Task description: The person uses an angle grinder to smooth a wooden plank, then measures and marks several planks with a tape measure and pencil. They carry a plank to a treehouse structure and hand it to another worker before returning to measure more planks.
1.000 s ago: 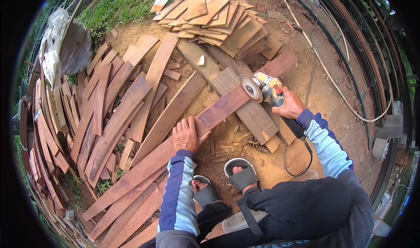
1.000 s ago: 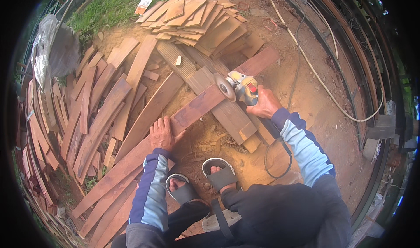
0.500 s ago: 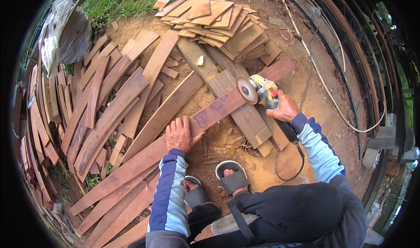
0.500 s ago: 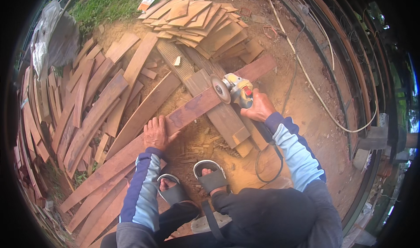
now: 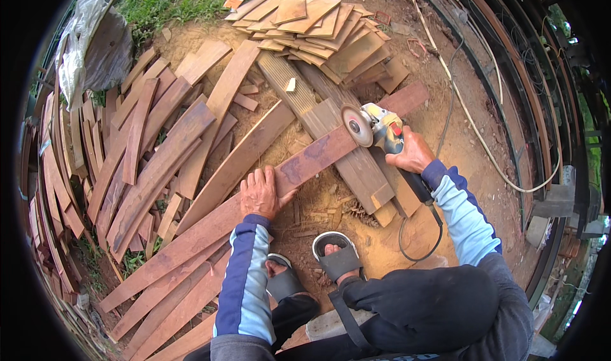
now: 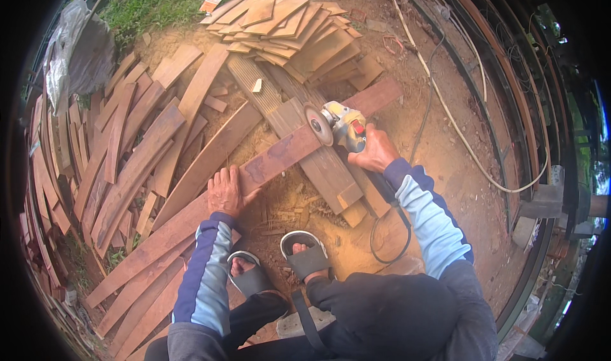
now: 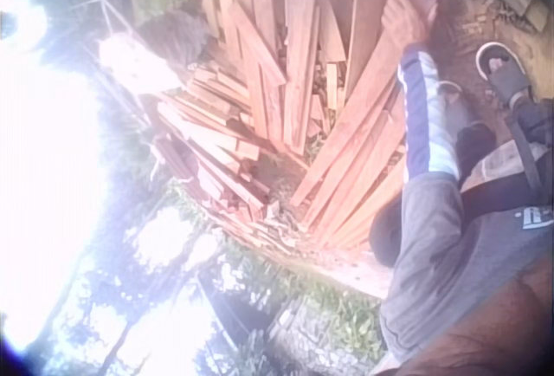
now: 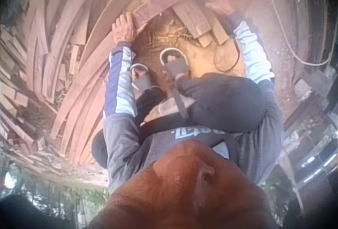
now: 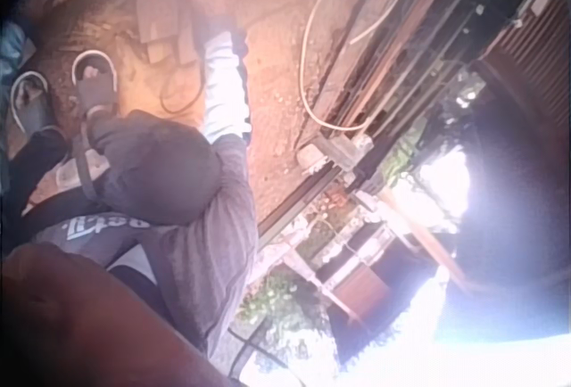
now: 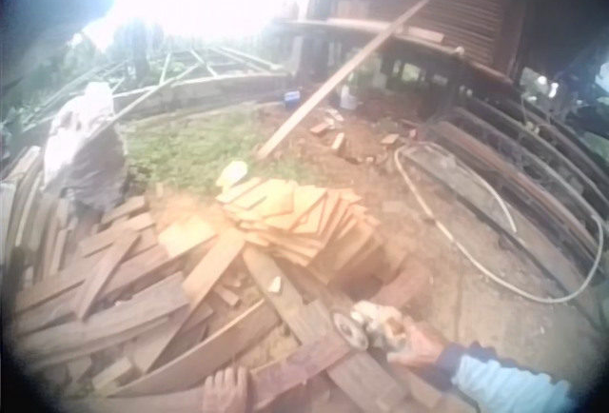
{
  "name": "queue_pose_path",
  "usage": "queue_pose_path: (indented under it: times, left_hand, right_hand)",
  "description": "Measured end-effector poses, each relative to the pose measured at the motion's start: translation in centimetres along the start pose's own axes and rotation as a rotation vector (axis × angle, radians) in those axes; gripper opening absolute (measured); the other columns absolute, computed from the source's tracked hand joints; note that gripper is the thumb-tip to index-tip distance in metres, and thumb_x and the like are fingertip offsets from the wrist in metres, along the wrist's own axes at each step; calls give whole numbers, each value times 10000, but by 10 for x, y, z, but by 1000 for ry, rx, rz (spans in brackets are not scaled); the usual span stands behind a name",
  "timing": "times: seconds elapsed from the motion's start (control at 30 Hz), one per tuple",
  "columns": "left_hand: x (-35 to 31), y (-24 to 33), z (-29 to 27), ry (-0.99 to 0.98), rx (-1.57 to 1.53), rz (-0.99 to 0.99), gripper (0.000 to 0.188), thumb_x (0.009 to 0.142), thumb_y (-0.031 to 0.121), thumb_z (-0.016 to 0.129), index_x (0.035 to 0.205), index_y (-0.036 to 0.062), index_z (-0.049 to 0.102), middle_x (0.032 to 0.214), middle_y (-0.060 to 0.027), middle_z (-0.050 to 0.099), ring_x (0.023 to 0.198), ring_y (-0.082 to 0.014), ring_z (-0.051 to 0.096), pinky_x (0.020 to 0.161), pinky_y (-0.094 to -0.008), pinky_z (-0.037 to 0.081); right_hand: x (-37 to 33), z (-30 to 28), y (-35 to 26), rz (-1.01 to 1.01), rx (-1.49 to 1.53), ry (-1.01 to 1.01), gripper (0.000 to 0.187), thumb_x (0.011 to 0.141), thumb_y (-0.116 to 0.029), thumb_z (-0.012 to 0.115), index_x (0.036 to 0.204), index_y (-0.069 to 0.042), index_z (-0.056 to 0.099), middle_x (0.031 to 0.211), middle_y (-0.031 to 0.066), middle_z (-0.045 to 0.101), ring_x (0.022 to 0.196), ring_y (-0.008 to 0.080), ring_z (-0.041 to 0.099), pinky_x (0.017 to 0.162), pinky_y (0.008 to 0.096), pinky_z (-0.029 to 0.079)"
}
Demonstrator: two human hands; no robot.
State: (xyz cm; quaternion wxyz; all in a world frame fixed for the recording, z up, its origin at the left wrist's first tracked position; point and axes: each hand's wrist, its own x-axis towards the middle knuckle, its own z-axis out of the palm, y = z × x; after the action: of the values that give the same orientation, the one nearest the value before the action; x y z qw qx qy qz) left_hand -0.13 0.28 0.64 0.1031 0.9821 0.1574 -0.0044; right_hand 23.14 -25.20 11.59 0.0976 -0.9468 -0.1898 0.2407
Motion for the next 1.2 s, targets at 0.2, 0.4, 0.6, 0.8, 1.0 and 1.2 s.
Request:
queue_pose_path:
  times: [0.2,0.4,0.6,0.8,1.0,1.2]
  left_hand:
    - [0,0,2,8,-4,7,731,673,586,684,1124,53,468,942,-113,513,893,-273,526,768,-391,411]
    - [0,0,1,34,12,8,736,668,589,687,1120,51,468,927,-108,508,882,-268,527,765,-388,408]
    - [0,0,3,27,18,8,737,663,590,690,1121,55,470,922,-104,506,878,-261,526,761,-383,406]
    - [0,-1,3,27,16,12,737,665,590,688,1126,57,471,920,-100,506,875,-257,524,756,-381,405]
    - [1,0,1,25,9,10,738,656,588,696,1122,59,478,914,-101,510,875,-258,524,755,-383,405]
    - [0,-1,4,31,2,3,743,651,597,696,1114,56,484,913,-97,509,870,-257,524,749,-384,404]
  right_hand:
    - [-3,-1,-1,11,6,-11,564,620,-236,702,988,130,482,876,323,610,853,420,628,749,410,506]
    - [-8,2,5,5,3,-6,569,619,-238,708,989,131,483,870,323,610,846,419,632,744,412,509]
    - [-15,7,17,-17,-2,17,556,605,-236,714,958,128,485,825,313,606,789,413,631,710,419,505]
    - [-22,10,22,9,2,18,550,582,-240,716,937,113,489,794,288,604,748,395,626,693,420,497]
    - [-23,11,22,29,-5,11,573,584,-242,716,966,115,481,801,290,606,758,401,628,702,420,500]
    - [-20,12,20,21,-1,10,566,593,-237,719,966,117,483,820,295,605,772,398,628,707,420,501]
